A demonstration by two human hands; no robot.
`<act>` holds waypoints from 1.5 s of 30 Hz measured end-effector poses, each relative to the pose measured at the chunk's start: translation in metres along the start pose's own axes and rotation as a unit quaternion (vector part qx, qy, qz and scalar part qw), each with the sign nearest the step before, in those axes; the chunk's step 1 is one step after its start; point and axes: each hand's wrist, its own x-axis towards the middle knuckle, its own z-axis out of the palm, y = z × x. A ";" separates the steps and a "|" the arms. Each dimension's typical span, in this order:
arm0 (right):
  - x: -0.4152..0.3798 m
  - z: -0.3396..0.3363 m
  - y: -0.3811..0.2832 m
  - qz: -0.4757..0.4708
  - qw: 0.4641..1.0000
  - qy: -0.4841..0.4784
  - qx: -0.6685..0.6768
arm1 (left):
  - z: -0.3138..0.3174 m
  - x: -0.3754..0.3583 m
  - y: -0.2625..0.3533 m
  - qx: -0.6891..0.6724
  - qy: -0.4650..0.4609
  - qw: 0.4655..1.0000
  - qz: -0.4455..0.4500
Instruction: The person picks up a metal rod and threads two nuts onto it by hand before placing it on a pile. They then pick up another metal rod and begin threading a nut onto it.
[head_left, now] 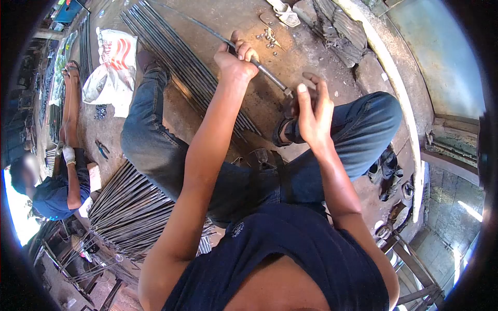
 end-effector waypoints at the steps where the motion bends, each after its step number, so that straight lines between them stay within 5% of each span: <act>1: 0.002 0.003 0.001 -0.001 1.000 -0.001 0.001 | 0.001 0.000 0.000 -0.002 0.008 1.000 0.001; 2: 0.004 0.006 0.003 -0.227 0.969 0.054 -0.081 | 0.000 0.002 0.000 -0.004 0.017 1.000 0.003; 3: 0.007 0.009 0.007 -0.439 0.878 0.105 -0.158 | -0.002 0.003 0.001 -0.005 0.017 1.000 0.003; 4: 0.019 0.010 0.015 -0.517 0.829 0.107 -0.181 | -0.004 0.004 0.002 0.006 0.004 1.000 0.007; 5: 0.014 0.011 0.015 -0.517 0.829 0.107 -0.183 | -0.003 0.002 0.001 0.017 -0.008 1.000 0.010; 6: 0.007 0.013 0.014 -0.415 0.890 0.103 -0.157 | -0.001 0.001 0.000 0.017 -0.008 1.000 0.009; 8: 0.000 0.012 0.005 -0.104 0.992 0.065 -0.018 | 0.002 -0.001 -0.002 0.019 0.033 0.999 0.017; 9: 0.004 0.009 0.013 -0.135 0.990 0.045 -0.026 | 0.003 -0.001 -0.002 0.020 0.032 0.999 0.019; 11: 0.009 0.008 0.015 -0.422 0.883 0.103 -0.178 | 0.003 -0.001 -0.002 0.018 0.030 0.999 0.020; 15: 0.009 0.008 0.011 -0.493 0.843 0.100 -0.192 | 0.000 0.001 -0.002 0.019 0.008 1.000 0.007; 16: 0.002 0.005 0.005 -0.272 0.958 0.047 -0.085 | 0.000 0.001 -0.001 0.018 0.013 1.000 0.004; 17: -0.002 0.003 0.002 -0.030 0.999 -0.010 0.031 | -0.001 0.002 0.000 0.017 0.018 1.000 0.002; 18: -0.003 0.005 0.005 -0.154 0.987 0.015 -0.052 | -0.002 0.003 0.001 0.017 0.018 1.000 0.004; 19: 0.000 0.007 0.007 -0.155 0.987 0.014 -0.051 | -0.004 0.003 0.002 0.016 0.005 1.000 0.003; 21: 0.009 0.010 0.013 -0.467 0.852 0.110 -0.210 | -0.003 0.001 0.001 0.013 -0.008 1.000 0.003; 22: 0.012 0.011 0.019 -0.486 0.845 0.108 -0.198 | -0.001 0.001 0.000 0.018 0.008 1.000 0.008; 23: 0.008 0.010 0.014 -0.485 0.845 0.109 -0.199 | 0.000 0.001 -0.002 0.023 0.024 0.999 0.013; 24: 0.000 0.008 0.006 -0.264 0.954 0.070 -0.125 | -0.002 0.002 -0.002 0.024 0.024 0.999 0.012; 25: -0.003 0.008 0.001 -0.025 0.998 0.025 -0.042 | -0.004 0.003 -0.001 0.019 0.015 1.000 0.009; 27: 0.001 0.009 0.004 -0.050 0.995 0.027 -0.085 | -0.005 0.003 0.001 0.014 0.006 1.000 0.006; 29: 0.011 0.014 0.013 -0.456 0.861 0.123 -0.187 | -0.007 0.004 0.001 0.014 0.000 1.000 0.003; 30: 0.017 0.014 0.019 -0.506 0.831 0.117 -0.199 | -0.007 0.005 0.001 0.013 0.001 1.000 0.002; 31: 0.014 0.014 0.024 -0.505 0.831 0.117 -0.200 | -0.008 0.006 0.001 0.016 0.004 1.000 0.003; 32: 0.005 0.016 0.021 -0.355 0.914 0.093 -0.173 | -0.007 0.004 0.000 0.019 0.007 1.000 0.004; 34: 0.001 0.011 0.004 -0.028 0.998 0.022 -0.044 | -0.004 0.002 -0.001 0.021 0.023 1.000 0.003; 35: 0.002 0.011 0.005 -0.028 0.998 0.021 -0.043 | -0.001 0.001 -0.002 0.024 0.037 0.999 0.003; 37: 0.005 0.012 0.011 -0.392 0.901 0.101 -0.156 | 0.002 0.000 -0.004 0.032 0.042 0.999 0.013; 38: 0.013 0.013 0.016 -0.480 0.843 0.129 -0.204 | 0.001 0.000 -0.004 0.040 0.048 0.998 0.021; 41: 0.010 0.016 0.026 -0.445 0.871 0.122 -0.168 | 0.001 0.001 -0.003 0.040 0.041 0.998 0.015; 45: 0.002 0.020 0.028 -0.226 0.961 0.084 -0.134 | -0.001 0.004 -0.003 0.040 0.031 0.999 0.012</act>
